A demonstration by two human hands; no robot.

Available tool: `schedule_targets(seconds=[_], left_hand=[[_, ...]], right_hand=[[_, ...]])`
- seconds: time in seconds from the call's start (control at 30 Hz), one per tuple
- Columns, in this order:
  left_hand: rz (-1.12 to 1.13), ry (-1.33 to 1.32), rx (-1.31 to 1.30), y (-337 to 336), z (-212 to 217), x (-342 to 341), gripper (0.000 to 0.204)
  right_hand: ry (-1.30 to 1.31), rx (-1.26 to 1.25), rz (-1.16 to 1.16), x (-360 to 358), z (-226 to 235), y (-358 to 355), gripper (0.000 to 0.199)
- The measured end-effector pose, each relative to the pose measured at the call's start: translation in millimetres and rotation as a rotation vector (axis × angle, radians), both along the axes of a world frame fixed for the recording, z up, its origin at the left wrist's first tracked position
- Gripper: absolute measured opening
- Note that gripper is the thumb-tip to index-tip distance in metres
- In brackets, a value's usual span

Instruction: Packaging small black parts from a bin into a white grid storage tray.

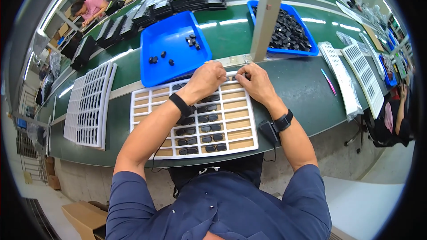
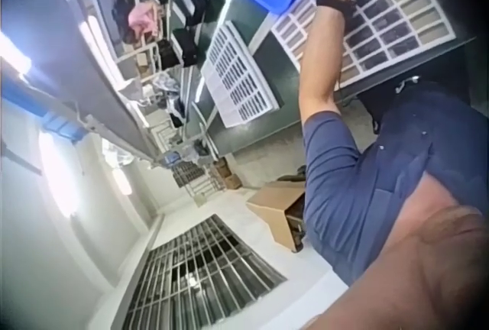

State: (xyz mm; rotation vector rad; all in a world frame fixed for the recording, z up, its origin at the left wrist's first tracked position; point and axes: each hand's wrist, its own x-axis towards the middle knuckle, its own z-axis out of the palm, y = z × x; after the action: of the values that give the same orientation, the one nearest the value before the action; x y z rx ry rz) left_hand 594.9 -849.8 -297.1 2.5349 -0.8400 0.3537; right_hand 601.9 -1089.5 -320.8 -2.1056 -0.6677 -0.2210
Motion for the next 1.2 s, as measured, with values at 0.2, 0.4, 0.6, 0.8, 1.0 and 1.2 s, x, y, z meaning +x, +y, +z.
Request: schedule_targets(seconds=[0.2,0.4,0.6,0.8,1.0,1.2], left_hand=[[0.292,-0.027,-0.075,85.3,33.7,35.1,0.010],[0.682,-0.045,-0.090,214.2,-6.2,69.3,0.025],[0.476,-0.081,0.105,220.9,-34.9,98.9,0.027],[0.352,-0.094,-0.027,249.1,-60.7,106.3,0.020],[0.472,0.105,0.022,238.9,-28.5,97.7,0.019],[0.062,0.184,-0.227,48.6,51.9,-0.1,0.014]], right_hand=[[0.071,0.037,0.042,9.8,42.0,21.8,0.019],[-0.076,-0.089,0.383,61.1,58.3,150.8,0.026],[-0.150,-0.339,0.440,100.7,-11.7,242.2,0.024],[-0.145,-0.242,0.313,79.6,10.7,217.5,0.014],[0.229,0.221,0.279,37.8,38.2,69.6,0.022],[0.411,0.252,0.023,-1.8,36.9,-42.1,0.022]])
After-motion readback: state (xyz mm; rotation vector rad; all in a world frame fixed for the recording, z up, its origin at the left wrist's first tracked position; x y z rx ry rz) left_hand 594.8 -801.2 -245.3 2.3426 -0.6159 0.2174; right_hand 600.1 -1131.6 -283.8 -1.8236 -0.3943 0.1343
